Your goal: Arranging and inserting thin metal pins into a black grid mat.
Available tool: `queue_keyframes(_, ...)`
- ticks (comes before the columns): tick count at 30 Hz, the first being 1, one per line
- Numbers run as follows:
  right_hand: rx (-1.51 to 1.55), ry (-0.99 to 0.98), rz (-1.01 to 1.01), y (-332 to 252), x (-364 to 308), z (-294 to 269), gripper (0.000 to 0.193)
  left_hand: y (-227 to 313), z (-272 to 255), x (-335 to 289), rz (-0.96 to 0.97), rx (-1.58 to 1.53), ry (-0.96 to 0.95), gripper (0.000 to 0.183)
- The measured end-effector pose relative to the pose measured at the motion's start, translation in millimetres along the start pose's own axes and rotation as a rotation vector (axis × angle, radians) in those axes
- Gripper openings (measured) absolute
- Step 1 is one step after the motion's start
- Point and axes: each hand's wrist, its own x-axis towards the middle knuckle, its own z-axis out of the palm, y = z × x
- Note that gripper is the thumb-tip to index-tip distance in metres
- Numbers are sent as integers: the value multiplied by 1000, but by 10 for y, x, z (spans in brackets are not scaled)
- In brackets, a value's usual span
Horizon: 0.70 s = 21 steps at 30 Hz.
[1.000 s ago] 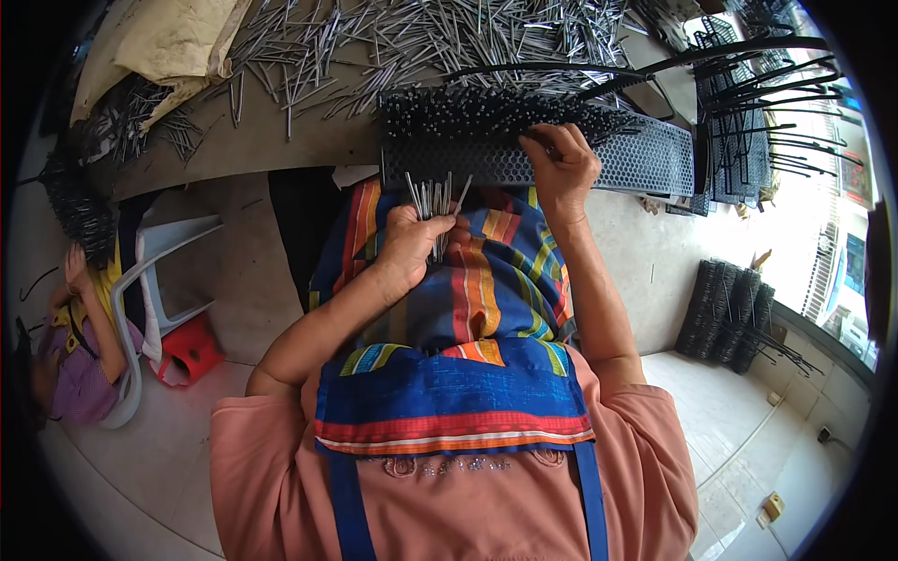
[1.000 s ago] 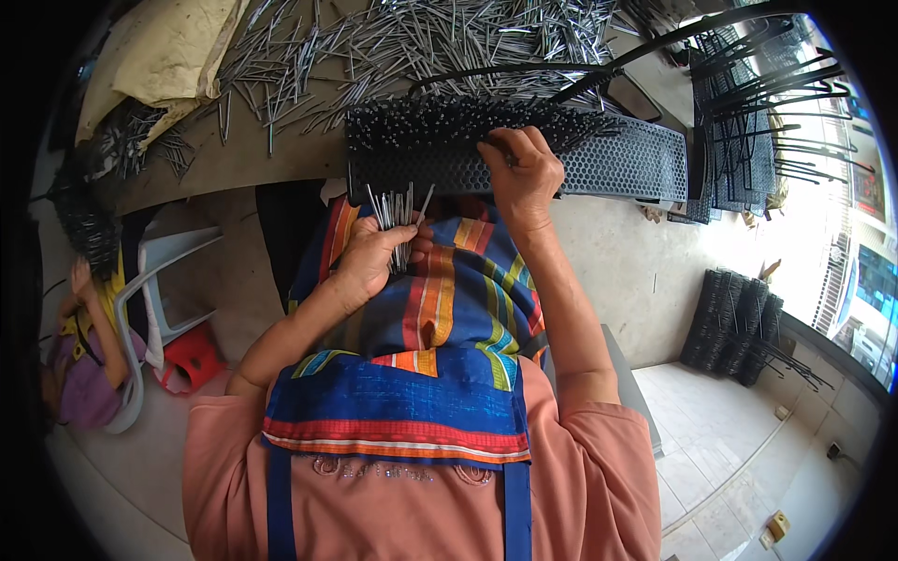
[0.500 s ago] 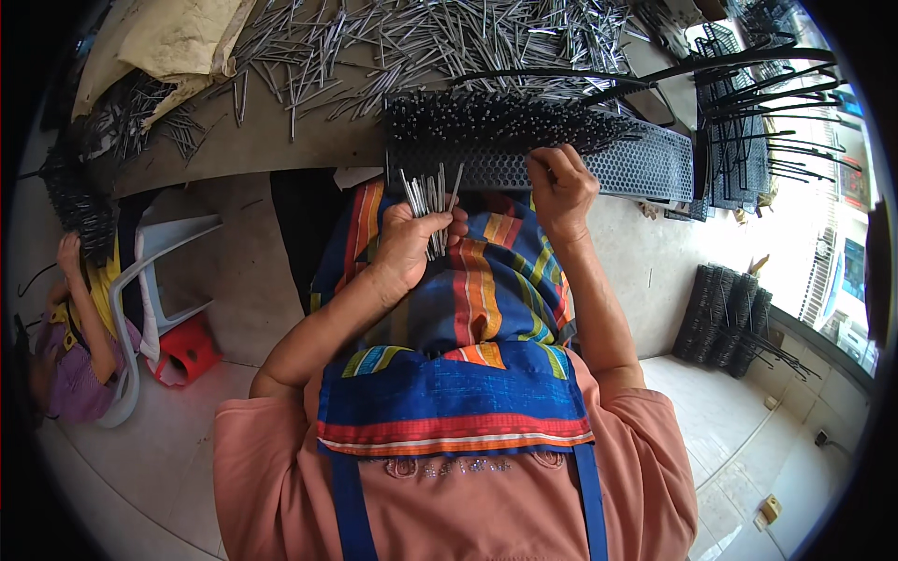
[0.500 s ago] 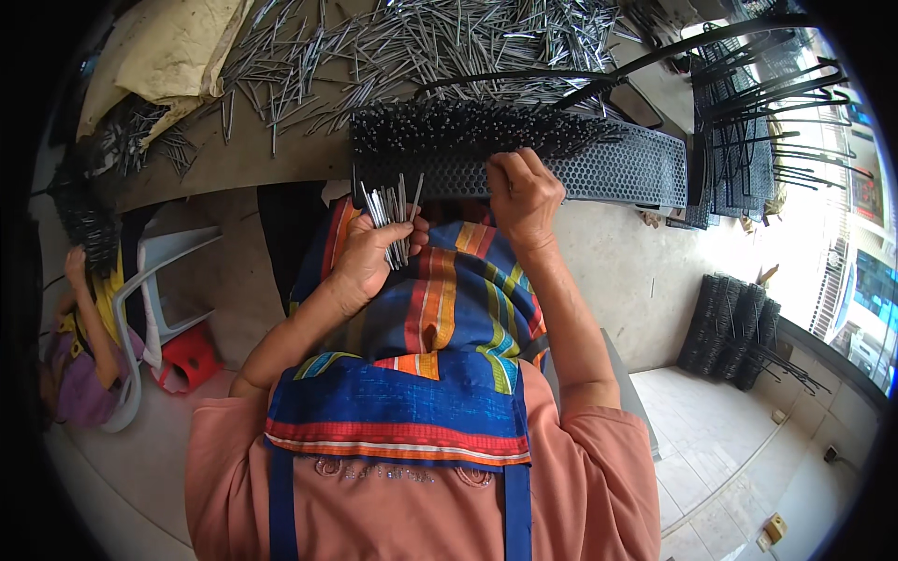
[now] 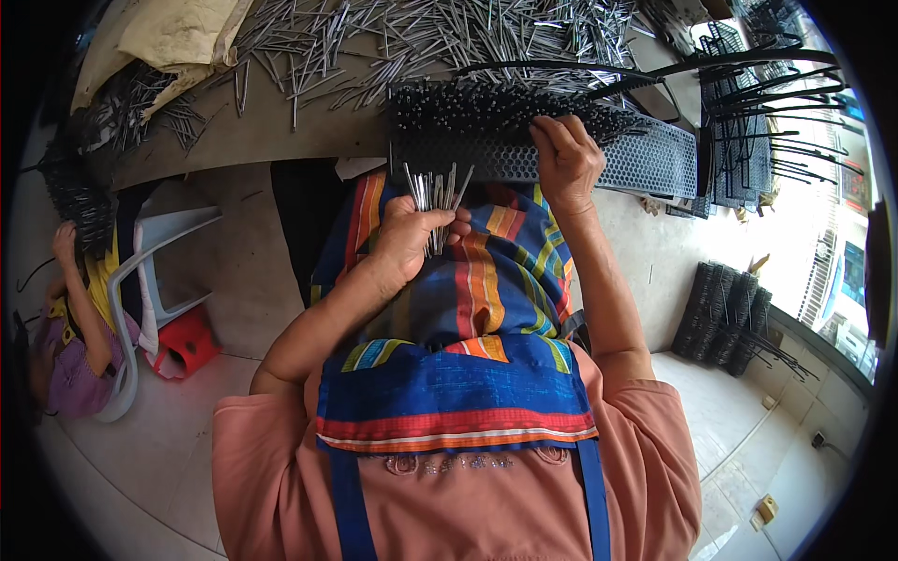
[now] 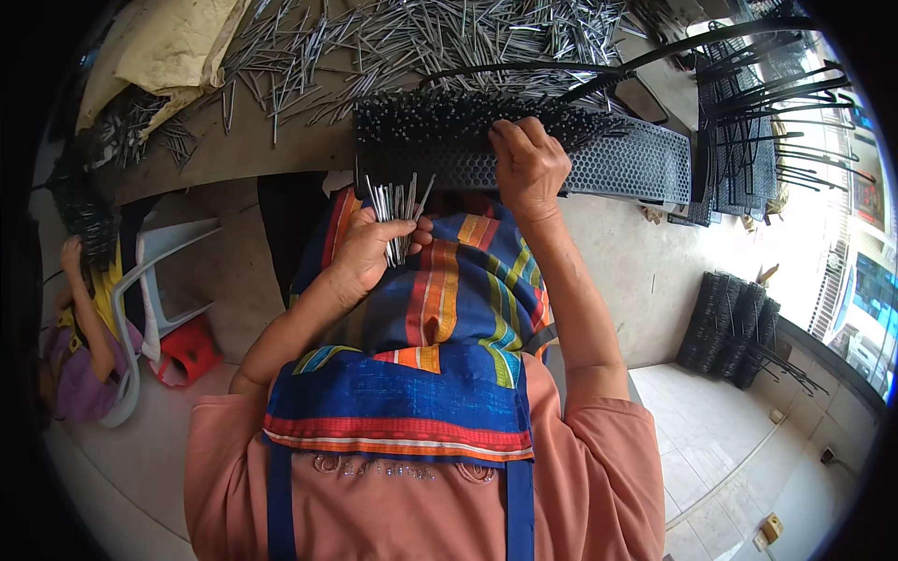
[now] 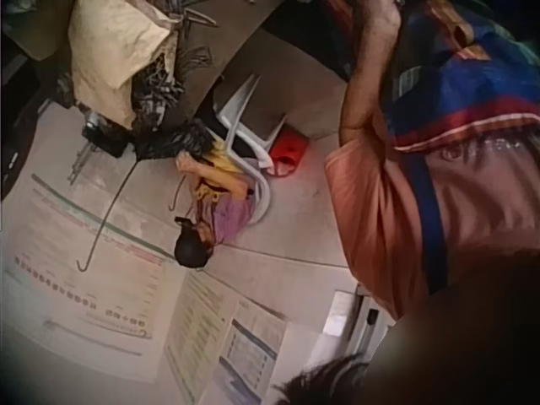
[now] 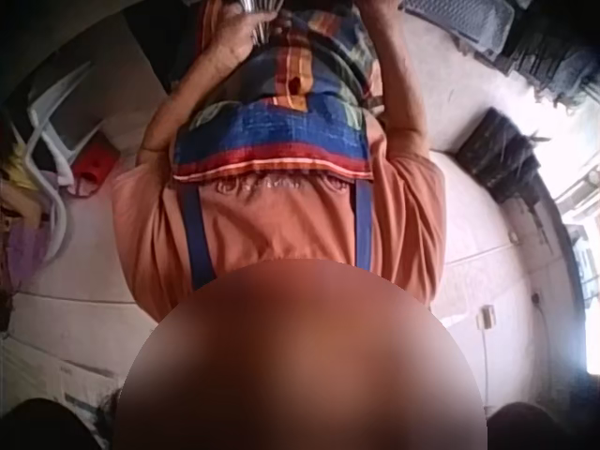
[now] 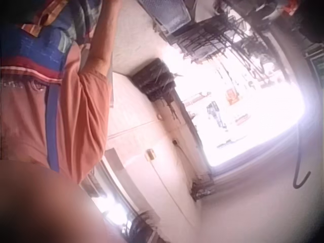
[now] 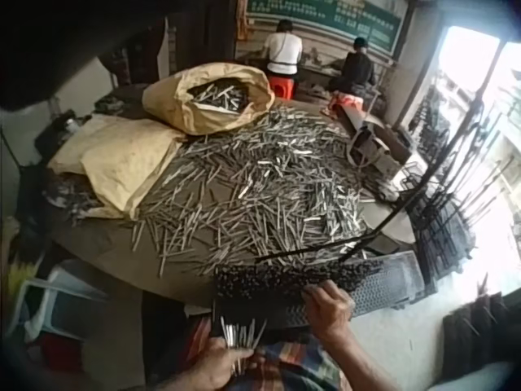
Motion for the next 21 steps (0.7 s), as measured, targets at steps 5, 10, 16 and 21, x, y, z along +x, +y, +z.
queue_keyframes(5, -99, -64, -119, -67, 70, -70, 10, 5, 5, 29, 3, -88, 28, 18)
queue_keyframes(10, 65, -112, 41, -226, -78, -185, 13, 72, 47, -47, 109, -124, -9, 18)
queue_keyframes(16, 1078, -724, 999, -537, -213, -9, 6, 148, 179, -148, 27, -26, -66, 22)
queue_keyframes(21, 1350, -623, 1249, -738, -324, 199, 4, 122, -7, -199, 75, 85, -53, 18)
